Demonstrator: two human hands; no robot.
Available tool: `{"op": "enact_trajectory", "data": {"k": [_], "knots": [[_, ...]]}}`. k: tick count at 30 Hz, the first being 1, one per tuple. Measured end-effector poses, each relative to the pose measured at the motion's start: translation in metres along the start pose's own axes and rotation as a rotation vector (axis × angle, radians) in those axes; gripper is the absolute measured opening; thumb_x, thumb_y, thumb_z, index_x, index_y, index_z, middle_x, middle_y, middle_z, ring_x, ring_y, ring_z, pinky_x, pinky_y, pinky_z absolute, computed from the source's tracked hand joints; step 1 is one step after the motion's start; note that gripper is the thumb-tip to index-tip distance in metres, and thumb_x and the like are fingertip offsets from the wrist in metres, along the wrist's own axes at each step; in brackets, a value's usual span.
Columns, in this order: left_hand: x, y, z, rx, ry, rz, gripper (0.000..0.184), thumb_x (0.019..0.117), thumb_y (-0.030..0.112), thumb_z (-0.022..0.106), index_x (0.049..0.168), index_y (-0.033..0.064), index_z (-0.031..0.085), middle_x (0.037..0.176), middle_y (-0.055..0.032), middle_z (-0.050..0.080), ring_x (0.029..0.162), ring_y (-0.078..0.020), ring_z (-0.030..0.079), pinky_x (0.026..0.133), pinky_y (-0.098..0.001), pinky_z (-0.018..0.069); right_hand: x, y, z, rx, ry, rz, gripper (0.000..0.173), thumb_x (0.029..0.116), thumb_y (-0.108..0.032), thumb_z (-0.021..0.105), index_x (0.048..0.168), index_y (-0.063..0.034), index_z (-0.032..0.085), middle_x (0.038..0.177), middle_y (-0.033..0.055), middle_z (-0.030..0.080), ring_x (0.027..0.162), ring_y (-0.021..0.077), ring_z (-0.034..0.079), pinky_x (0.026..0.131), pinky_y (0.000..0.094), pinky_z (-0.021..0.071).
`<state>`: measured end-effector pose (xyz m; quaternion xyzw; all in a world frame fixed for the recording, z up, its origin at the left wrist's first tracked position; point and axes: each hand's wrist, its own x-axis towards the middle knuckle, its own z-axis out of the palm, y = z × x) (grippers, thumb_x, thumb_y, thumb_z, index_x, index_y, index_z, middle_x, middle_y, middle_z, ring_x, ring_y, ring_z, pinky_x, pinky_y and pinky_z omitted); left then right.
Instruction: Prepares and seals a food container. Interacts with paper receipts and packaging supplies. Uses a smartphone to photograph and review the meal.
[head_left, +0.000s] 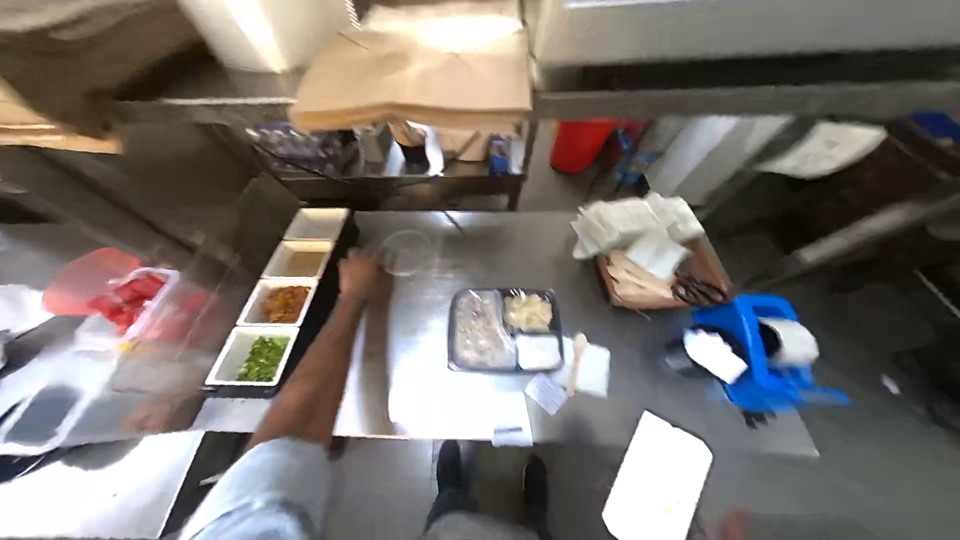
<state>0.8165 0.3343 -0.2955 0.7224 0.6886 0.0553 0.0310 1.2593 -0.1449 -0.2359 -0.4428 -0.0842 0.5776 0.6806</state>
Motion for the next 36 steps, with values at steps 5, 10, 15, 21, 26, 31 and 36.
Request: {"op": "enact_trajectory", "data": {"k": [5, 10, 15, 21, 26, 31, 36], "knots": [[-0.146, 0.085, -0.038, -0.56, 0.176, 0.174, 0.037, 0.1072, 0.03, 0.052, 0.132, 0.0072, 0.066, 0.129, -0.0177, 0.067, 0.116, -0.0346, 0.066, 0.098, -0.0573, 0.0531, 0.049, -0.004, 0.075, 0.034, -0.138, 0.122, 0.091, 0.0977, -0.078, 0.024, 0.151, -0.0054, 0.04, 0.135, 0.0277, 0.061, 0.116, 0.0434, 0.066, 0.093, 0.0576, 0.059], [-0.285, 0.207, -0.055, -1.457, -0.613, 0.11, 0.059, 0.1089, 0.051, 0.031, 0.154, 0.0156, 0.046, 0.142, -0.006, 0.061, 0.112, -0.0238, 0.068, 0.085, -0.0442, 0.0619, 0.068, -0.003, 0.122, -0.069, -0.332, 0.194, 0.077, 0.1014, -0.072, 0.025, 0.156, -0.0197, 0.04, 0.142, 0.0152, 0.06, 0.127, 0.032, 0.061, 0.103, 0.0548, 0.0529], [-0.31, 0.221, -0.084, -1.872, -0.841, -0.095, 0.064, 0.1087, 0.057, 0.015, 0.147, 0.0139, 0.044, 0.12, -0.0155, 0.068, 0.1, -0.0318, 0.072, 0.078, -0.0513, 0.064, 0.064, 0.001, 0.125, -0.086, -0.458, 0.352, 0.071, 0.0917, -0.022, 0.054, 0.157, -0.0321, 0.029, 0.128, 0.0117, 0.064, 0.109, 0.028, 0.068, 0.085, 0.0493, 0.0604], [-0.322, 0.211, -0.093, -1.871, -0.853, -0.006, 0.067, 0.1068, 0.062, 0.016, 0.144, 0.0187, 0.049, 0.121, -0.0115, 0.068, 0.095, -0.025, 0.073, 0.073, -0.0413, 0.0641, 0.058, -0.003, 0.111, -0.12, -0.574, 0.421, 0.092, 0.0836, -0.002, 0.058, 0.159, -0.0367, 0.017, 0.133, 0.0163, 0.062, 0.109, 0.035, 0.069, 0.086, 0.0551, 0.0604], [-0.33, 0.219, -0.088, -1.902, -0.854, -0.039, 0.07, 0.106, 0.064, 0.017, 0.146, 0.0153, 0.048, 0.119, -0.0136, 0.067, 0.097, -0.0263, 0.072, 0.078, -0.0433, 0.0633, 0.053, -0.009, 0.11, -0.209, -0.507, 0.392, 0.093, 0.0802, 0.003, 0.052, 0.159, -0.0344, 0.02, 0.128, 0.0155, 0.064, 0.103, 0.0318, 0.071, 0.079, 0.0504, 0.0624], [-0.309, 0.189, -0.095, -1.426, -0.551, 0.188, 0.057, 0.1084, 0.05, 0.038, 0.161, 0.029, 0.031, 0.15, 0.0014, 0.054, 0.115, -0.0197, 0.067, 0.088, -0.0418, 0.0611, 0.056, -0.015, 0.096, -0.196, -0.581, 0.449, 0.078, 0.0971, -0.013, 0.056, 0.161, -0.0326, 0.018, 0.141, 0.0254, 0.056, 0.117, 0.0497, 0.063, 0.087, 0.067, 0.0574], [-0.278, 0.165, -0.125, -0.62, -0.327, 0.695, 0.115, 0.0659, 0.046, 0.095, 0.161, 0.0346, 0.032, 0.157, 0.0042, 0.045, 0.138, -0.0171, 0.051, 0.11, -0.0484, 0.0498, 0.059, -0.034, 0.101, -0.639, -0.753, 0.671, 0.055, 0.1068, -0.047, 0.043, 0.157, -0.0267, 0.034, 0.128, 0.0163, 0.068, 0.1, 0.035, 0.073, 0.073, 0.0506, 0.0649]]}}
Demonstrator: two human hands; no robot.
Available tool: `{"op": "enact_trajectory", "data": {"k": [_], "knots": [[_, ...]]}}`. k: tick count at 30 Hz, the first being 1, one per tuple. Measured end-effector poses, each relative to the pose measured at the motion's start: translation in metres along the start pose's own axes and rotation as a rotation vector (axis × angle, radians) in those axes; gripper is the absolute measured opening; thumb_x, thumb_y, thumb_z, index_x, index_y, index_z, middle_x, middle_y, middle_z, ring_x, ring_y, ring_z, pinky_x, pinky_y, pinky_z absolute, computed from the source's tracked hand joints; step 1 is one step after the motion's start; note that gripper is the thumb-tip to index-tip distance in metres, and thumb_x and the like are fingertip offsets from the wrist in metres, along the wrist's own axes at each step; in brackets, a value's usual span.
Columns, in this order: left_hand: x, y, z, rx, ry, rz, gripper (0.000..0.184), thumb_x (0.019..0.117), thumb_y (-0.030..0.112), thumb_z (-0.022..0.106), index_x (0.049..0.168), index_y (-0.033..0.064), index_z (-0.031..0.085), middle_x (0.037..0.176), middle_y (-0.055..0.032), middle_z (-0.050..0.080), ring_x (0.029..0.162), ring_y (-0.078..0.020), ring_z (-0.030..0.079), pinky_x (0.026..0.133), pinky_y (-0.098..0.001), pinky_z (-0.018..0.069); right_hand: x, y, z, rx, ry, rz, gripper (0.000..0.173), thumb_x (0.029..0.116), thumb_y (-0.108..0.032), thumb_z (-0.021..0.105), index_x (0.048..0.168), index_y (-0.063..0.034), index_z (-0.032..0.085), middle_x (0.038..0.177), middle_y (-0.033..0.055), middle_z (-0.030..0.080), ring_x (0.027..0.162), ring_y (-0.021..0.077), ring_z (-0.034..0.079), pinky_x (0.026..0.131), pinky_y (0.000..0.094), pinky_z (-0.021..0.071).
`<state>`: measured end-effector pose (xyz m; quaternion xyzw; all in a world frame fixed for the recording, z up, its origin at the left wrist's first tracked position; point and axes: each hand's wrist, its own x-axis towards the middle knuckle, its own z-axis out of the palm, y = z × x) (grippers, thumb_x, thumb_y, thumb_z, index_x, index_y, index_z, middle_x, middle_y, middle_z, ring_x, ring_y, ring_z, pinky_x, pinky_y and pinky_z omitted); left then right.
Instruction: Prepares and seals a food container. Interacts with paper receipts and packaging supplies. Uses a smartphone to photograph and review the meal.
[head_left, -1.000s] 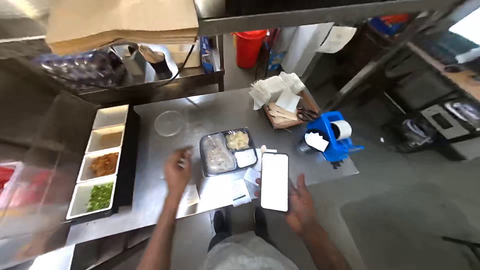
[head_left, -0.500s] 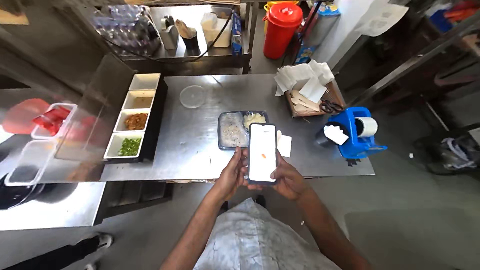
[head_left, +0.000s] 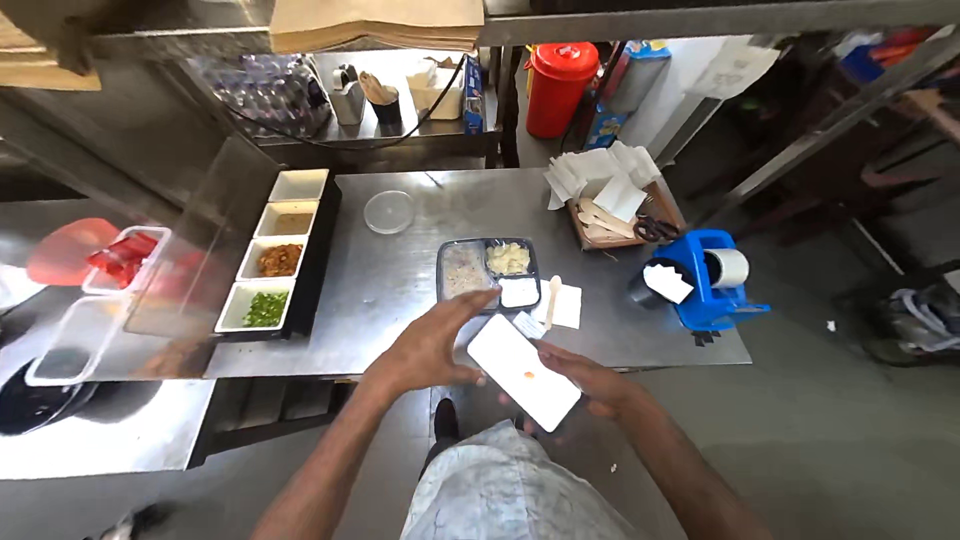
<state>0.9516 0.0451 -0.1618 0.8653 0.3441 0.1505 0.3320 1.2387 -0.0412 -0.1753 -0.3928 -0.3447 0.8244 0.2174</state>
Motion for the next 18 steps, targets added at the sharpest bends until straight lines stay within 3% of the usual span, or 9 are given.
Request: {"op": "enact_trajectory", "data": {"k": [3, 4, 6, 8, 10, 12, 13, 15, 18], "knots": [[-0.012, 0.006, -0.003, 0.049, -0.258, -0.053, 0.093, 0.0749, 0.046, 0.091, 0.155, 0.0354, 0.044, 0.115, -0.0008, 0.07, 0.095, -0.0154, 0.067, 0.086, -0.0434, 0.0582, 0.006, -0.006, 0.004, -0.059, -0.168, 0.101, 0.047, 0.1093, -0.047, 0.039, 0.151, -0.0245, 0.039, 0.124, 0.0162, 0.069, 0.093, 0.0335, 0.075, 0.065, 0.047, 0.065], [-0.017, 0.006, -0.002, 0.03, -0.297, -0.065, 0.088, 0.0771, 0.046, 0.089, 0.153, 0.0314, 0.046, 0.102, -0.0019, 0.071, 0.083, -0.0145, 0.066, 0.078, -0.0399, 0.0588, 0.009, -0.006, 0.004, -0.055, -0.202, 0.115, 0.047, 0.1098, -0.045, 0.039, 0.151, -0.0237, 0.04, 0.124, 0.0173, 0.069, 0.092, 0.034, 0.075, 0.065, 0.0472, 0.0648], [-0.029, 0.01, 0.0, -0.007, -0.327, -0.081, 0.09, 0.0786, 0.047, 0.087, 0.155, 0.0258, 0.044, 0.091, -0.0031, 0.068, 0.074, -0.0134, 0.063, 0.073, -0.0349, 0.0577, 0.011, -0.005, 0.004, -0.056, -0.23, 0.145, 0.046, 0.1097, -0.045, 0.039, 0.151, -0.0233, 0.042, 0.122, 0.017, 0.07, 0.09, 0.0331, 0.075, 0.062, 0.0464, 0.0646], [-0.039, 0.013, -0.002, -0.023, -0.306, -0.079, 0.095, 0.0773, 0.047, 0.088, 0.157, 0.023, 0.041, 0.092, -0.0041, 0.067, 0.074, -0.013, 0.062, 0.073, -0.0338, 0.0572, 0.011, -0.008, 0.005, -0.06, -0.232, 0.156, 0.047, 0.1096, -0.044, 0.04, 0.151, -0.0228, 0.044, 0.123, 0.0166, 0.07, 0.093, 0.0322, 0.075, 0.063, 0.0469, 0.0647], [-0.043, 0.014, -0.005, -0.055, -0.239, -0.073, 0.089, 0.0768, 0.045, 0.089, 0.153, 0.0233, 0.047, 0.091, -0.0011, 0.068, 0.073, -0.0085, 0.063, 0.071, -0.0298, 0.0578, 0.007, -0.017, 0.009, -0.098, -0.188, 0.124, 0.046, 0.109, -0.045, 0.042, 0.148, -0.022, 0.048, 0.123, 0.0137, 0.07, 0.096, 0.0279, 0.075, 0.068, 0.0446, 0.0656], [-0.044, 0.014, -0.01, -0.128, -0.117, -0.044, 0.085, 0.0743, 0.042, 0.09, 0.148, 0.0226, 0.053, 0.09, 0.0026, 0.07, 0.072, -0.0041, 0.064, 0.069, -0.0267, 0.0587, -0.005, -0.031, 0.013, -0.187, -0.031, 0.065, 0.046, 0.1061, -0.05, 0.047, 0.141, -0.0233, 0.058, 0.118, 0.0083, 0.071, 0.095, 0.0203, 0.074, 0.072, 0.0391, 0.065], [-0.044, 0.015, -0.013, -0.167, -0.044, -0.034, 0.083, 0.073, 0.042, 0.091, 0.146, 0.0224, 0.055, 0.092, 0.0035, 0.072, 0.073, -0.0035, 0.066, 0.068, -0.0266, 0.0604, -0.012, -0.039, 0.013, -0.222, 0.049, 0.02, 0.046, 0.1047, -0.052, 0.047, 0.138, -0.0238, 0.061, 0.115, 0.0083, 0.071, 0.092, 0.0193, 0.073, 0.072, 0.0374, 0.0632], [-0.041, 0.023, -0.023, -0.235, 0.105, -0.018, 0.085, 0.0715, 0.04, 0.092, 0.146, 0.0231, 0.055, 0.098, 0.0046, 0.075, 0.076, -0.0047, 0.07, 0.069, -0.028, 0.0632, -0.028, -0.058, 0.016, -0.249, 0.185, -0.119, 0.047, 0.1053, -0.053, 0.042, 0.132, -0.0209, 0.064, 0.104, 0.013, 0.073, 0.077, 0.0216, 0.074, 0.059, 0.035, 0.0626], [-0.029, 0.048, -0.037, -0.284, 0.278, -0.009, 0.088, 0.0705, 0.037, 0.093, 0.147, 0.022, 0.053, 0.098, 0.0052, 0.075, 0.074, -0.0068, 0.07, 0.066, -0.0284, 0.0635, -0.056, -0.085, 0.03, -0.282, 0.379, -0.384, 0.048, 0.1061, -0.054, 0.043, 0.134, -0.0204, 0.063, 0.099, 0.0131, 0.073, 0.069, 0.0197, 0.071, 0.056, 0.0311, 0.061]]}}
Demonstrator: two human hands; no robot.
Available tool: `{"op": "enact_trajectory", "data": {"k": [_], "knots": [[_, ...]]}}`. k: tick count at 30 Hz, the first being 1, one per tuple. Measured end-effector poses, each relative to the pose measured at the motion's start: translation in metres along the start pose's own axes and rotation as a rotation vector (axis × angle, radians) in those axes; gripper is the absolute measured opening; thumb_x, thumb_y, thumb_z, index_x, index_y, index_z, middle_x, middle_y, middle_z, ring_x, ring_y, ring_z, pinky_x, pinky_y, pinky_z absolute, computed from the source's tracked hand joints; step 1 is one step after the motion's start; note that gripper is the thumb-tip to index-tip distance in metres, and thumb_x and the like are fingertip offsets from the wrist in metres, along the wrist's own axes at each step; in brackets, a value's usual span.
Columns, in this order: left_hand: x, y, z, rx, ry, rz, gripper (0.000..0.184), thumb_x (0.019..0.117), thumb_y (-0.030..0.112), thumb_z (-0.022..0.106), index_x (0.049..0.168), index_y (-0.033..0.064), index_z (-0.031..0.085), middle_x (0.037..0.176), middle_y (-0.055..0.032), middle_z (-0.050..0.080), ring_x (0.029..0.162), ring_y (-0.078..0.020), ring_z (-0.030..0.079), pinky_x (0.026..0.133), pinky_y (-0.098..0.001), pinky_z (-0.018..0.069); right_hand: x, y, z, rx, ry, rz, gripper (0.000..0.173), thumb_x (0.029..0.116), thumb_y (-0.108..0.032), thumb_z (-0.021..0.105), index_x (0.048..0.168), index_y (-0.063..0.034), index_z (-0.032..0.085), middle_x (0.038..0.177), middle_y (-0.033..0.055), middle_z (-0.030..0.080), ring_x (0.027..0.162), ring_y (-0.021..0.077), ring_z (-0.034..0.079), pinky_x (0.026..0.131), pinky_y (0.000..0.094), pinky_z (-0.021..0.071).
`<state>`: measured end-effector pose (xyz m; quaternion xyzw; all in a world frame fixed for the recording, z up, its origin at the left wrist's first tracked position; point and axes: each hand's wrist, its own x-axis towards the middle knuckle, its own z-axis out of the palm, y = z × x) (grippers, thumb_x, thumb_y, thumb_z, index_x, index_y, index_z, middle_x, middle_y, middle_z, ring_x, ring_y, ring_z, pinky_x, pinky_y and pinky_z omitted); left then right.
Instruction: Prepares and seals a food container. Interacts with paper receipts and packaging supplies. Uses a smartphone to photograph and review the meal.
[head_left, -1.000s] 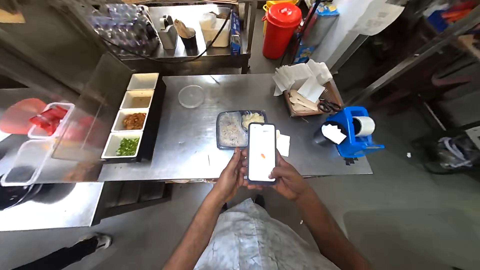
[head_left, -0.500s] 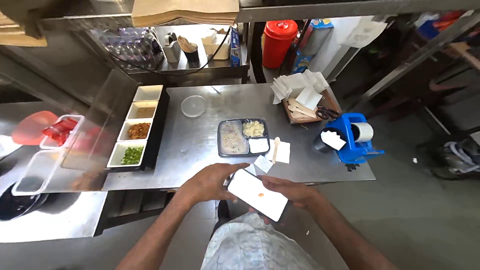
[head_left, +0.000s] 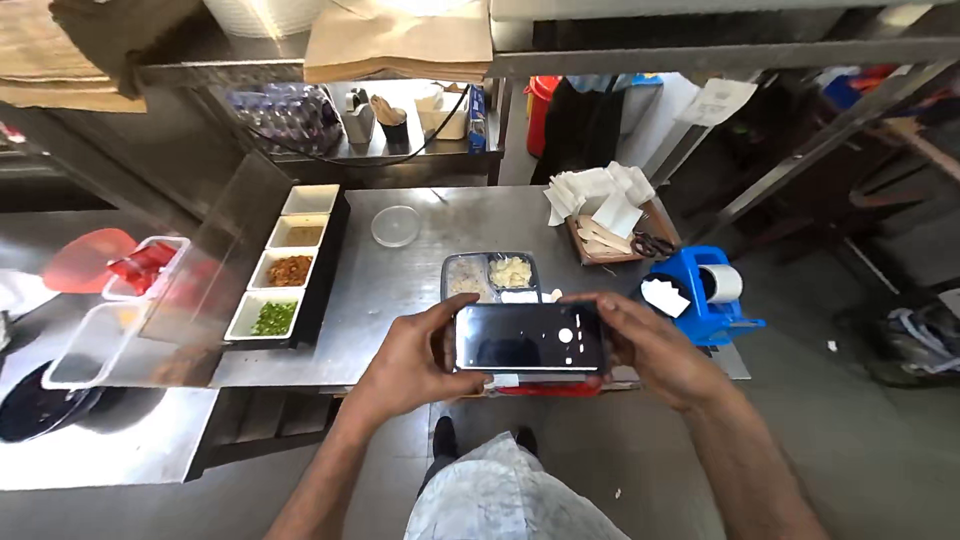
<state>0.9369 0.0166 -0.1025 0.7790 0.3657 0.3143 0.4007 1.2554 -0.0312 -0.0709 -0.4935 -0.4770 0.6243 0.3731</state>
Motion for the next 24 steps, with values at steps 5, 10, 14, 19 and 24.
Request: {"op": "enact_trajectory", "data": {"k": [5, 10, 14, 19, 24], "knots": [[0.028, 0.047, 0.008, -0.058, 0.121, 0.11, 0.094, 0.0701, 0.029, 0.093, 0.152, 0.0214, 0.049, 0.092, 0.0043, 0.073, 0.067, -0.008, 0.067, 0.058, -0.0262, 0.0605, -0.021, -0.04, -0.002, -0.147, 0.322, -0.301, 0.041, 0.1077, -0.044, 0.046, 0.136, -0.0194, 0.063, 0.1, 0.009, 0.072, 0.065, 0.0171, 0.069, 0.047, 0.0277, 0.0569], [0.043, 0.072, 0.017, -0.071, 0.162, 0.183, 0.097, 0.0701, 0.028, 0.093, 0.154, 0.0194, 0.046, 0.092, 0.0043, 0.071, 0.064, -0.0063, 0.062, 0.055, -0.0233, 0.0557, -0.037, -0.059, -0.01, -0.179, 0.436, -0.418, 0.042, 0.109, -0.041, 0.043, 0.14, -0.0196, 0.062, 0.102, 0.0079, 0.071, 0.063, 0.0152, 0.067, 0.044, 0.0263, 0.0553], [0.046, 0.075, 0.025, -0.125, 0.148, 0.194, 0.099, 0.0722, 0.029, 0.093, 0.157, 0.0241, 0.043, 0.095, 0.0031, 0.072, 0.067, -0.0091, 0.064, 0.061, -0.0266, 0.0596, -0.046, -0.061, -0.015, -0.179, 0.47, -0.446, 0.042, 0.1063, -0.045, 0.048, 0.138, -0.0215, 0.063, 0.103, 0.0091, 0.071, 0.066, 0.0185, 0.069, 0.046, 0.0295, 0.0571], [0.043, 0.072, 0.036, -0.14, 0.154, 0.187, 0.098, 0.0757, 0.033, 0.092, 0.159, 0.0243, 0.04, 0.098, 0.0024, 0.073, 0.07, -0.0093, 0.066, 0.063, -0.026, 0.0607, -0.048, -0.053, -0.022, -0.149, 0.467, -0.439, 0.044, 0.1048, -0.048, 0.05, 0.137, -0.0218, 0.064, 0.103, 0.0112, 0.071, 0.066, 0.0201, 0.068, 0.046, 0.0292, 0.0566], [0.037, 0.071, 0.036, -0.146, 0.103, 0.173, 0.099, 0.0793, 0.031, 0.089, 0.161, 0.0223, 0.035, 0.096, 0.0019, 0.072, 0.068, -0.0091, 0.063, 0.061, -0.0246, 0.0574, -0.046, -0.05, -0.023, -0.153, 0.467, -0.439, 0.041, 0.1058, -0.044, 0.049, 0.136, -0.0212, 0.066, 0.102, 0.0111, 0.072, 0.064, 0.02, 0.068, 0.045, 0.0292, 0.0568]]}}
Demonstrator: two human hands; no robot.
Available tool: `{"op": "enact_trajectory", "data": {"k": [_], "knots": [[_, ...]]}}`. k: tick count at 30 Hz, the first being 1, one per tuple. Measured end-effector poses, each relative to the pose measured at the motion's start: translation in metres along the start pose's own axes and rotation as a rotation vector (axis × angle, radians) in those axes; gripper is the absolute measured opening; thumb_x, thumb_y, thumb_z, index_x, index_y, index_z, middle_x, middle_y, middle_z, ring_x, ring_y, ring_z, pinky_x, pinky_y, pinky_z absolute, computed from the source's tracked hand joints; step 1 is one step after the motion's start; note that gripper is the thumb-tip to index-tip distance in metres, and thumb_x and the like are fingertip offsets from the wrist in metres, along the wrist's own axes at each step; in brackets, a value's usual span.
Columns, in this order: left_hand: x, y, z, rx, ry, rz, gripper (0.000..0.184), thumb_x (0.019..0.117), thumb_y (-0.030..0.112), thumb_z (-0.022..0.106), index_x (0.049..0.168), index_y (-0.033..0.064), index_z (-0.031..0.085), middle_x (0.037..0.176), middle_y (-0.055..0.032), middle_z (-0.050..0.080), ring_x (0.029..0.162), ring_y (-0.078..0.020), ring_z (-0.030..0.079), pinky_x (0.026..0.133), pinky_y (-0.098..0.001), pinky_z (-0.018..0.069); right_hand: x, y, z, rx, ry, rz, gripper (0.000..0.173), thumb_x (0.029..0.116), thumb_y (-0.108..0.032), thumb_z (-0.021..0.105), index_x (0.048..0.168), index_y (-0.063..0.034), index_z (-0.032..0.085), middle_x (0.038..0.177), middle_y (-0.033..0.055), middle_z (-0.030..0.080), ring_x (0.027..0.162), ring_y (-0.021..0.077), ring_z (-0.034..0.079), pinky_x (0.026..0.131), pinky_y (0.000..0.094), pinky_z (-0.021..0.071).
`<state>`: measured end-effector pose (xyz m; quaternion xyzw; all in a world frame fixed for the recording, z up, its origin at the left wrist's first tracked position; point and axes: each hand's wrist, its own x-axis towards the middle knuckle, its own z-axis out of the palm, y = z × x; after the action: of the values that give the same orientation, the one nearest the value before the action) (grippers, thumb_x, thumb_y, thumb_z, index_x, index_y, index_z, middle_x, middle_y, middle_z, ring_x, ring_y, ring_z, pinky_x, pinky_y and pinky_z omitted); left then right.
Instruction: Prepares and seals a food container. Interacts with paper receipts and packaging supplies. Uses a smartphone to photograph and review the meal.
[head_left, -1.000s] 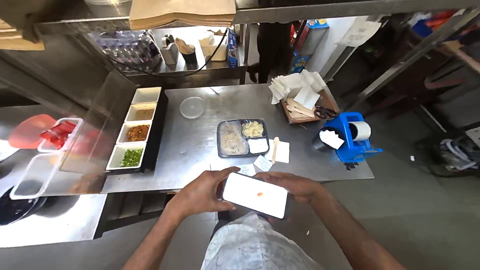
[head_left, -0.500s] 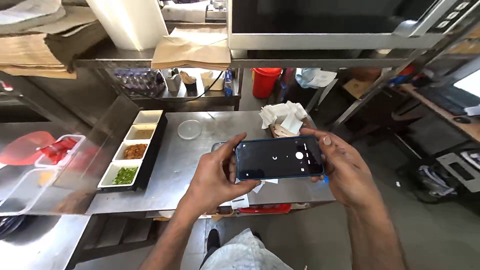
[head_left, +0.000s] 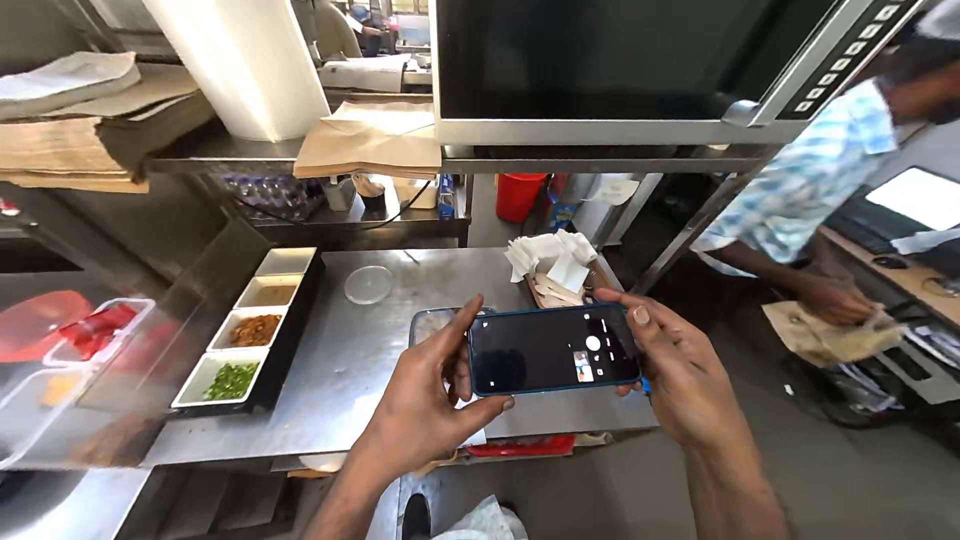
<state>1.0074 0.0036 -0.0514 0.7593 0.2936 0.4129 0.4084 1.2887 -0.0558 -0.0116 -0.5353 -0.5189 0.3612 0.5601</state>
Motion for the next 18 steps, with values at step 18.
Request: {"op": "enact_trajectory", "data": {"k": [18], "knots": [[-0.017, 0.014, 0.002, 0.024, 0.038, -0.009, 0.1, 0.0791, 0.034, 0.09, 0.162, 0.0213, 0.034, 0.098, 0.0023, 0.071, 0.069, -0.0086, 0.063, 0.062, -0.0246, 0.0579, -0.007, -0.008, -0.001, -0.03, -0.023, -0.071, 0.042, 0.1065, -0.044, 0.049, 0.137, -0.0214, 0.066, 0.104, 0.0089, 0.072, 0.062, 0.0184, 0.067, 0.043, 0.0274, 0.0549]]}}
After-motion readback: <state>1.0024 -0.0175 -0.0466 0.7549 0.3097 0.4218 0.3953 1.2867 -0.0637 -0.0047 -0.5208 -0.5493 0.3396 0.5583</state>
